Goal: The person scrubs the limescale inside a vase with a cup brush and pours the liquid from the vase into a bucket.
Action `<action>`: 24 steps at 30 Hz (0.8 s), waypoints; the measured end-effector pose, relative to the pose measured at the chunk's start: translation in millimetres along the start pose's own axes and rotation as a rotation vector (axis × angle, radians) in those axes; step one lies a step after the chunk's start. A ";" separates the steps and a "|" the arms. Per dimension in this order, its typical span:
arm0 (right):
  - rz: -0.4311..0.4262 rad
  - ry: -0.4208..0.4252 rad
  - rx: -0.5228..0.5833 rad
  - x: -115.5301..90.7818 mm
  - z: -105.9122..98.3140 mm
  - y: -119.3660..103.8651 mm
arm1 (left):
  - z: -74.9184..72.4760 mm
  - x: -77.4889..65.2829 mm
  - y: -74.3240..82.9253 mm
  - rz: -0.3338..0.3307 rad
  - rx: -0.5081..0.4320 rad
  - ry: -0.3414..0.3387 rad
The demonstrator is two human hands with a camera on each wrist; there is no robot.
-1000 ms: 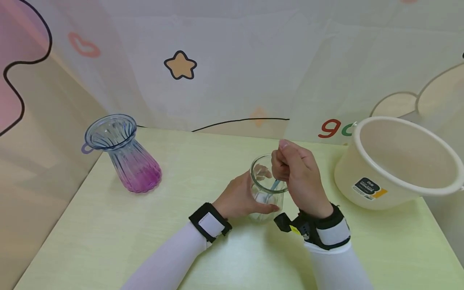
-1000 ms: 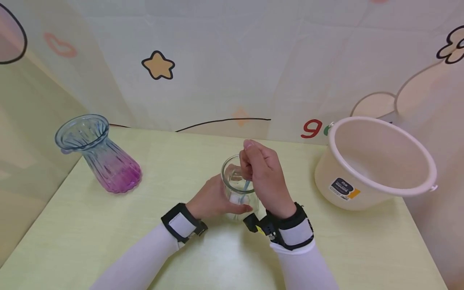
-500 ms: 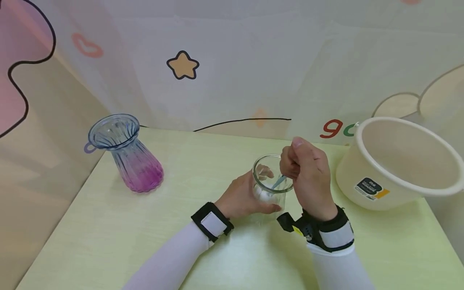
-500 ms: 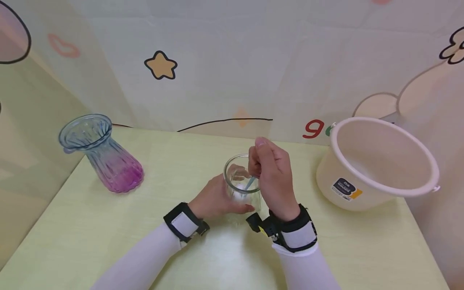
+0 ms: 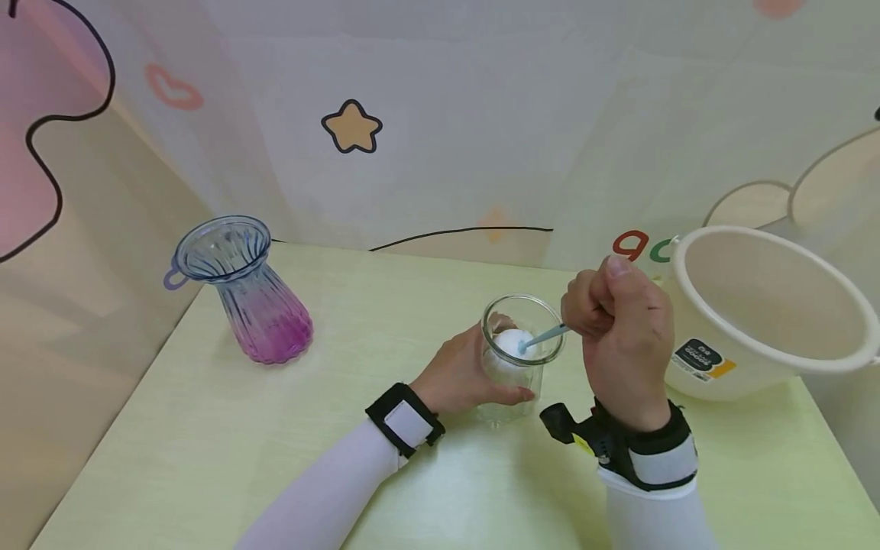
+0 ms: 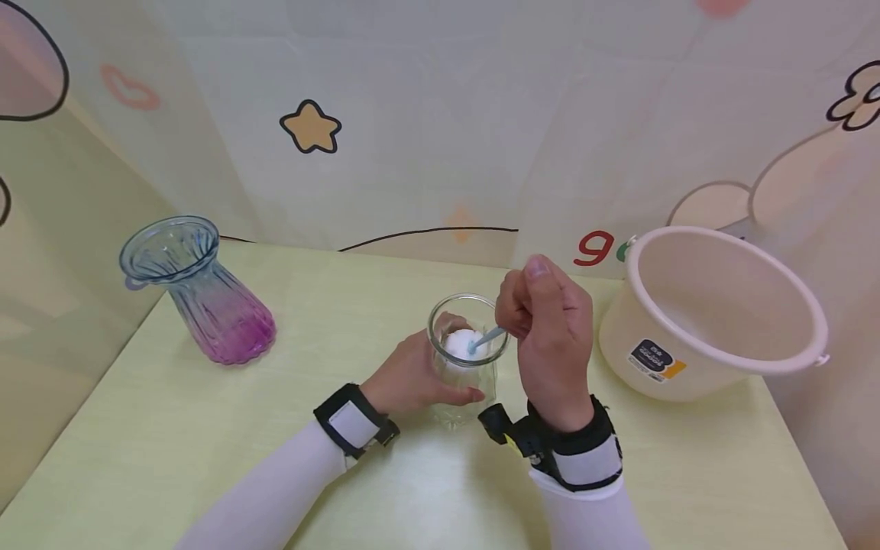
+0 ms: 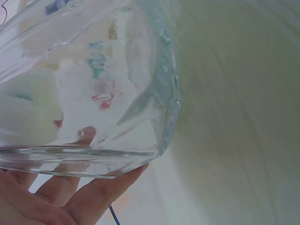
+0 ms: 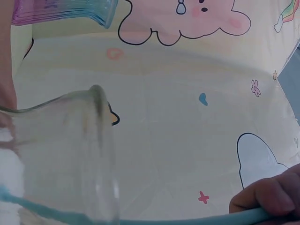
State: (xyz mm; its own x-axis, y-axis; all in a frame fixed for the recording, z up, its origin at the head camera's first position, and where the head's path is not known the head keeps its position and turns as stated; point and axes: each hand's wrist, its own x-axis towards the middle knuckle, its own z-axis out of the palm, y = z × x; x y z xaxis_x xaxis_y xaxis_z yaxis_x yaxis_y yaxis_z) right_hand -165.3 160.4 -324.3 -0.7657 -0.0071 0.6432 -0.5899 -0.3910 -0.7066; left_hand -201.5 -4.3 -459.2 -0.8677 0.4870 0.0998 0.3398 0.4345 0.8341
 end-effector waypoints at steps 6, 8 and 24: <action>-0.016 -0.020 0.029 5.6 4.2 -8.7 | -0.4 -0.6 0.1 -0.023 -0.018 -0.007; -0.022 -0.024 0.034 7.4 6.2 -11.8 | -0.2 -0.8 0.4 -0.033 -0.025 -0.007; -0.114 0.012 0.157 6.4 17.4 -36.3 | -0.2 -2.6 0.6 -0.044 -0.001 0.010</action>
State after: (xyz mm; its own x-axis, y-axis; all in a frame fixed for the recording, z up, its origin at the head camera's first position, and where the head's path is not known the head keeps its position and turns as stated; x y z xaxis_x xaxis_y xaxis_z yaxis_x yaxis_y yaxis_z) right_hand -144.4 158.5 -289.4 -0.6999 0.0559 0.7121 -0.6263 -0.5274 -0.5742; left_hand -199.0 -5.5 -458.9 -0.8852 0.4601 0.0685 0.3012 0.4546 0.8382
